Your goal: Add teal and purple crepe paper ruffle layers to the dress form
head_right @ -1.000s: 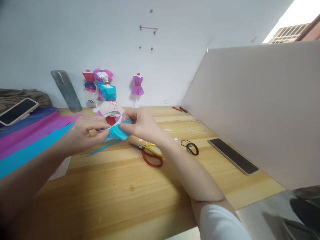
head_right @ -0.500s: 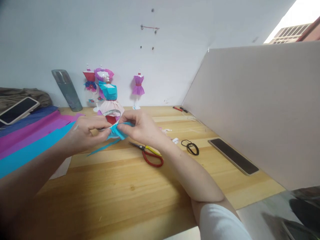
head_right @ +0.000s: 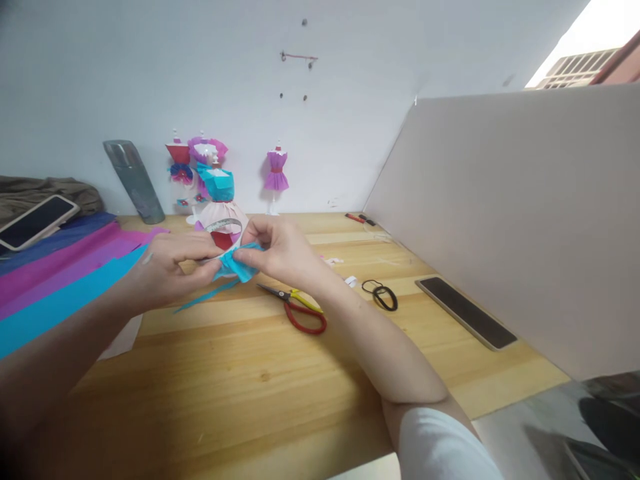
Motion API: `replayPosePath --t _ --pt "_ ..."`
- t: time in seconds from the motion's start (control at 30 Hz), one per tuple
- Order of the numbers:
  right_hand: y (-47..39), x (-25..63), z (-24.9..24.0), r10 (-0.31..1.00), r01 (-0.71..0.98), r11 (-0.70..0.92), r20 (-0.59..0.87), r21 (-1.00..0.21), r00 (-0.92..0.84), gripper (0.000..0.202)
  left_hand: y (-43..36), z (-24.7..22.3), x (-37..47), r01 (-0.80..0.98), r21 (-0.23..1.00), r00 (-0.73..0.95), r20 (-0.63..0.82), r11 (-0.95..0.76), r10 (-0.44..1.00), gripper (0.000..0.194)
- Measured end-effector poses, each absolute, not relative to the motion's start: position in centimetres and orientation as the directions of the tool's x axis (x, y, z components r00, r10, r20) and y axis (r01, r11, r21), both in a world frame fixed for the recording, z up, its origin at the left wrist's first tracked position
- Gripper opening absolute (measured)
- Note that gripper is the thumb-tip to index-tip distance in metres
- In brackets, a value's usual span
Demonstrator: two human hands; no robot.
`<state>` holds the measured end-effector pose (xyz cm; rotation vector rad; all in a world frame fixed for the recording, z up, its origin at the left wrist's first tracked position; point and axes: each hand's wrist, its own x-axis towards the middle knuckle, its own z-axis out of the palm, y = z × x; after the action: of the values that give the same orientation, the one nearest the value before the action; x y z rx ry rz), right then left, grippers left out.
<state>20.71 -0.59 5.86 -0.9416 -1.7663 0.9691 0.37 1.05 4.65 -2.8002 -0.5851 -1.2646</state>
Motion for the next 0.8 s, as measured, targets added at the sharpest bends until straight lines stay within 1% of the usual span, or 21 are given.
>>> replayPosePath --t 0.17,0.3,0.37,0.47,0.57,0.7,0.8 --pt "-0.3 21.0 5.9 0.908 0.186 0.334 0.263 -0.924 -0.325 0.035 1.3 4.6 0.4 0.305 0.123 0.634 0.713 -0.944 0.298 0.025" --pt "0.3 21.4 5.8 0.923 0.193 0.237 0.158 -0.952 -0.35 0.039 1.3 4.8 0.3 0.237 0.134 0.711 0.651 -0.962 0.266 0.027" --pt "0.7 21.5 5.7 0.922 0.189 0.203 0.122 -0.961 -0.368 0.039 1.3 4.9 0.2 0.22 0.138 0.739 0.623 -0.966 0.257 0.026" --pt "1.0 21.7 5.6 0.916 0.179 0.174 0.092 -0.968 -0.391 0.036 1.4 4.9 0.3 0.229 0.141 0.734 0.624 -0.963 0.266 0.026" --pt "0.8 21.9 5.8 0.918 0.19 0.191 0.106 -0.963 -0.383 0.032 1.5 4.8 0.3 0.27 0.129 0.695 0.66 -0.954 0.285 0.027" --pt "0.1 22.1 6.3 0.912 0.198 0.282 0.198 -0.939 -0.36 0.026 1.5 4.6 0.4 0.317 0.115 0.658 0.688 -0.941 0.306 0.025" --pt "-0.3 21.8 6.4 0.894 0.229 0.369 0.277 -0.901 -0.352 0.022 1.5 4.6 0.3 0.315 0.106 0.651 0.699 -0.943 0.296 0.023"
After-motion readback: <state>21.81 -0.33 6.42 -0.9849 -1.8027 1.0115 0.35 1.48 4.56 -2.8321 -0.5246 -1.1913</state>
